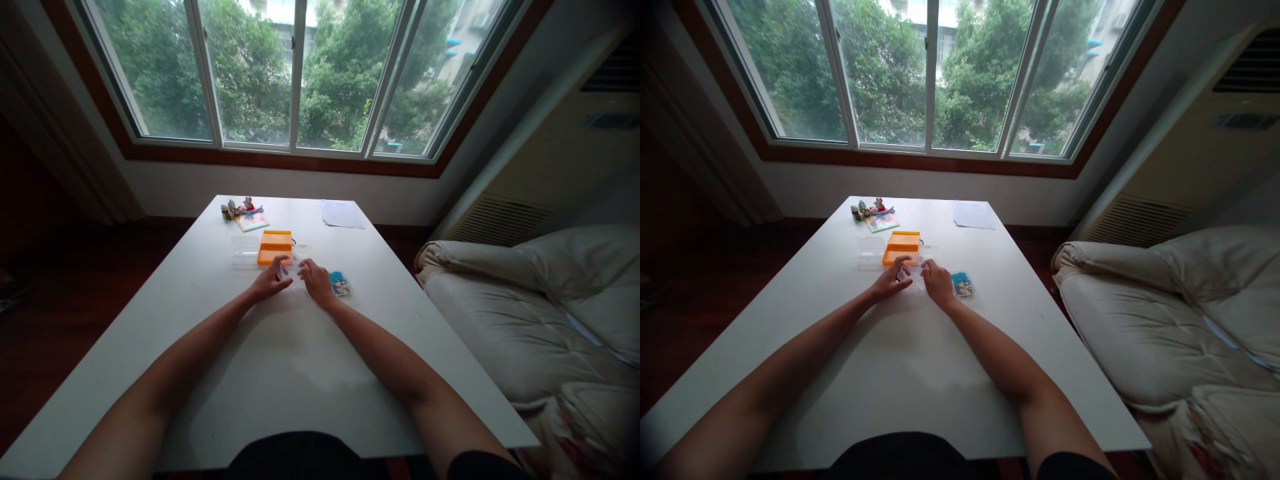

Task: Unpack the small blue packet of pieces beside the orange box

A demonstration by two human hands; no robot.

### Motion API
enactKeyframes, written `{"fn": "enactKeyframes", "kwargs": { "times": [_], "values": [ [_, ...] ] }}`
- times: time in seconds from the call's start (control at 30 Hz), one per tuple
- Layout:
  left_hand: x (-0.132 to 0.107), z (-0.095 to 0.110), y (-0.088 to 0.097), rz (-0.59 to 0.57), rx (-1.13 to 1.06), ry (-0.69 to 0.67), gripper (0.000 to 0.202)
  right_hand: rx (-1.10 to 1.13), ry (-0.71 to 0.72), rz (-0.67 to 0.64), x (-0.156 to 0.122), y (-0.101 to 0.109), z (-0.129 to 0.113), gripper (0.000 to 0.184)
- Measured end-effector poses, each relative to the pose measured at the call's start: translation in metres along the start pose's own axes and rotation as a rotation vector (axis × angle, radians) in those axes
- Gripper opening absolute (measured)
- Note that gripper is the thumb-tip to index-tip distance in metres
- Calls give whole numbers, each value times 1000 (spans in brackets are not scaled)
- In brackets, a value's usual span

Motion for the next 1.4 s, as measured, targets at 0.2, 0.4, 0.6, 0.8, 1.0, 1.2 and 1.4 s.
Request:
{"fn": "enactKeyframes", "kwargs": {
  "times": [0.2, 0.4, 0.6, 0.8, 1.0, 1.2, 1.4],
  "values": [
    [1, 1, -5, -101, -137, -135, 89, 223, -187, 142, 7, 9, 34, 26],
    [3, -3, -4, -157, -177, -104, 80, 51, -121, 261, 7, 24, 35, 23],
    [3, -3, 14, 64, -258, -97, 86, -157, 340, 178, -10, 23, -21, 25],
    [0, 1, 17, 118, -251, -89, 92, -258, 440, -34, -13, 0, -40, 28],
    [-3, 13, 22, 184, 86, -141, 75, -296, 350, 73, 0, 14, -13, 23],
    [-8, 12, 52, 407, 516, -56, 41, -407, 0, 224, 22, 49, 41, 21],
    [-19, -20, 91, 556, 741, 253, 31, -599, -237, 147, 24, 74, 77, 19]
  ]
}}
Point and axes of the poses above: each hand's wrist, its own x-axis towards the middle knuckle, its own y-axis out of the back of the hand, z = x × y, the point moved 6 cm from there along x, towards the middle knuckle, and after that the axes turned 7 degrees about -z, right-handed, at the moved point
